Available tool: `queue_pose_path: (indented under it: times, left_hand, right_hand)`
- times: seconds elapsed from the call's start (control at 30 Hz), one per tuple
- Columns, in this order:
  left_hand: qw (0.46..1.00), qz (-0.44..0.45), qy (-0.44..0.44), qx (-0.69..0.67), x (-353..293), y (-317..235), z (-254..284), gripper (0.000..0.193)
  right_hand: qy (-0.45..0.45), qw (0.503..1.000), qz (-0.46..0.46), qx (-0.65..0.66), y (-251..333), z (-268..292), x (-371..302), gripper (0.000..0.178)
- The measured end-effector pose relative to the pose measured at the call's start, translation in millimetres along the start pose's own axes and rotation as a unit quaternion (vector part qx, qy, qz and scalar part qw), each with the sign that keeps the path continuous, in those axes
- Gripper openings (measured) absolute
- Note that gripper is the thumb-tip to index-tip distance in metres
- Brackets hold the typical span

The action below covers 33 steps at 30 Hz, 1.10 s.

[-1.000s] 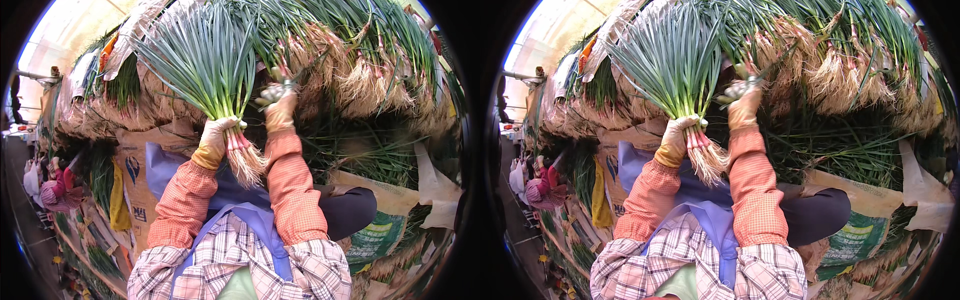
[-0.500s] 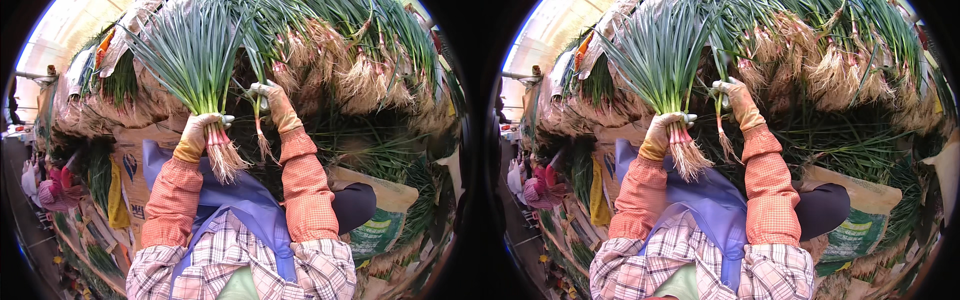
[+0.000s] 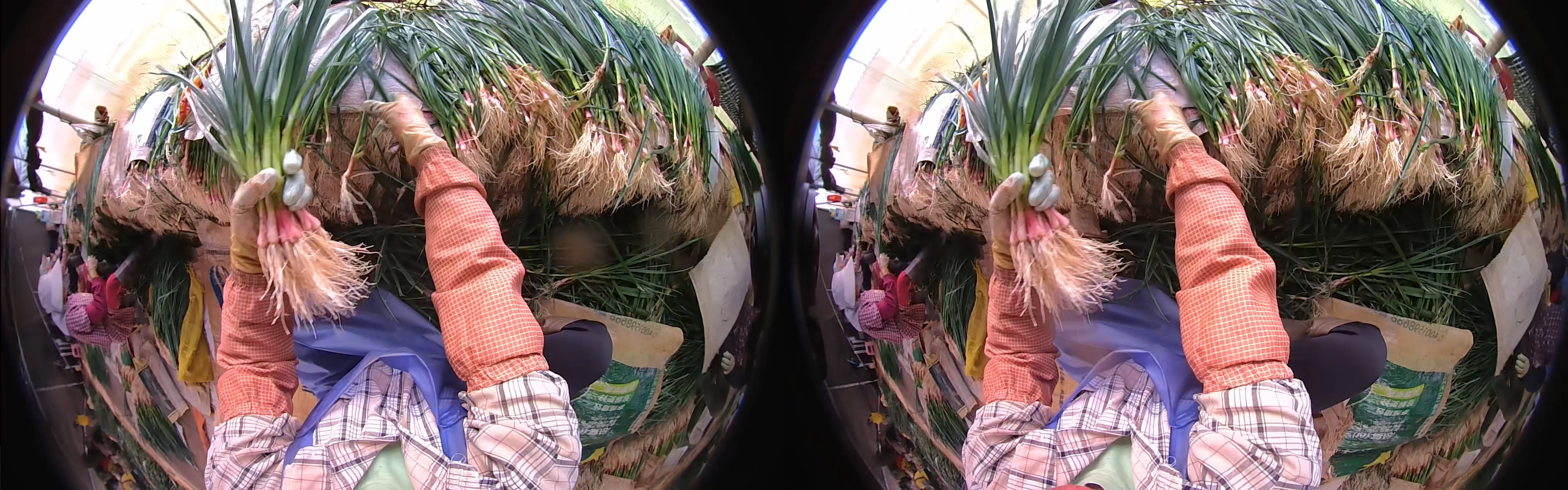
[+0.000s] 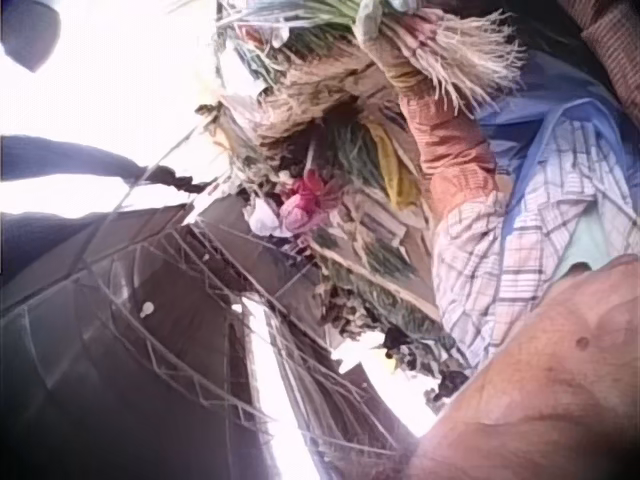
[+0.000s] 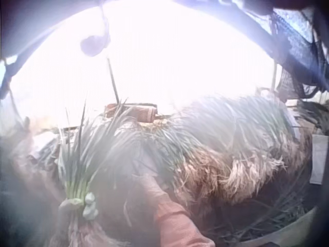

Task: The person gathers green onions from a large pile, aligns the roots, and ties them into bundles using a rubber band. The person repeats this process, creating multiple bundles and placing them aside.

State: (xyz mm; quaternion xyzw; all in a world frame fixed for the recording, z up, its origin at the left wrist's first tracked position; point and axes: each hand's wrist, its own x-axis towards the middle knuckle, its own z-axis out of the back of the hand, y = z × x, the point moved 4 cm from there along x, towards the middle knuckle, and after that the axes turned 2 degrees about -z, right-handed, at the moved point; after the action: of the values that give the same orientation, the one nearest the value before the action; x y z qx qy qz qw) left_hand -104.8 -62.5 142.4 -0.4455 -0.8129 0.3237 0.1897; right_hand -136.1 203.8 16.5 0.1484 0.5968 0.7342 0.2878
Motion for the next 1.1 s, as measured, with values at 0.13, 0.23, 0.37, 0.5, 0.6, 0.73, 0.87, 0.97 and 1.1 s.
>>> queue_pose_path:
  times: [0.13, 0.23, 0.37, 0.5, 0.6, 0.73, 0.87, 0.97, 1.1]
  left_hand:
    - [0.997, 0.008, 0.000, -0.071, 11, 34, 5, 0.025]
    - [0.987, 0.026, 0.046, -0.152, 23, 66, 20, 0.024]
    - [0.979, 0.021, 0.069, -0.192, 23, 88, 27, 0.026]
    - [0.978, 0.034, 0.046, -0.201, 18, 80, 25, 0.037]
    - [0.986, 0.076, -0.019, -0.145, 10, 76, 36, 0.047]
    - [0.998, 0.007, -0.064, 0.012, 9, 45, 45, 0.039]
    - [0.996, -0.055, 0.014, -0.071, 48, 36, 39, 0.025]
    - [0.998, -0.031, 0.032, -0.035, 67, 57, 35, 0.019]
    - [0.997, -0.020, -0.065, -0.027, 78, 111, 38, 0.023]
  right_hand:
    - [0.150, 0.919, -0.034, 0.363, 2, 37, -66, 0.021]
    - [0.168, 0.912, -0.004, 0.375, 23, 56, -112, 0.023]
    - [0.241, 0.913, -0.017, 0.330, 40, 10, -114, 0.026]
    - [0.344, 0.840, -0.056, 0.415, 24, -33, -133, 0.033]
    - [0.370, 0.839, -0.065, 0.393, 25, -28, -135, 0.025]
    - [0.301, 0.950, -0.046, -0.066, -21, 10, -132, 0.022]
    - [0.424, 0.795, 0.017, -0.434, -62, 59, -160, 0.038]
    - [0.078, 0.952, 0.073, -0.288, -18, 94, -129, 0.038]
    - [-0.049, 0.909, 0.003, -0.413, -40, 102, -80, 0.044]
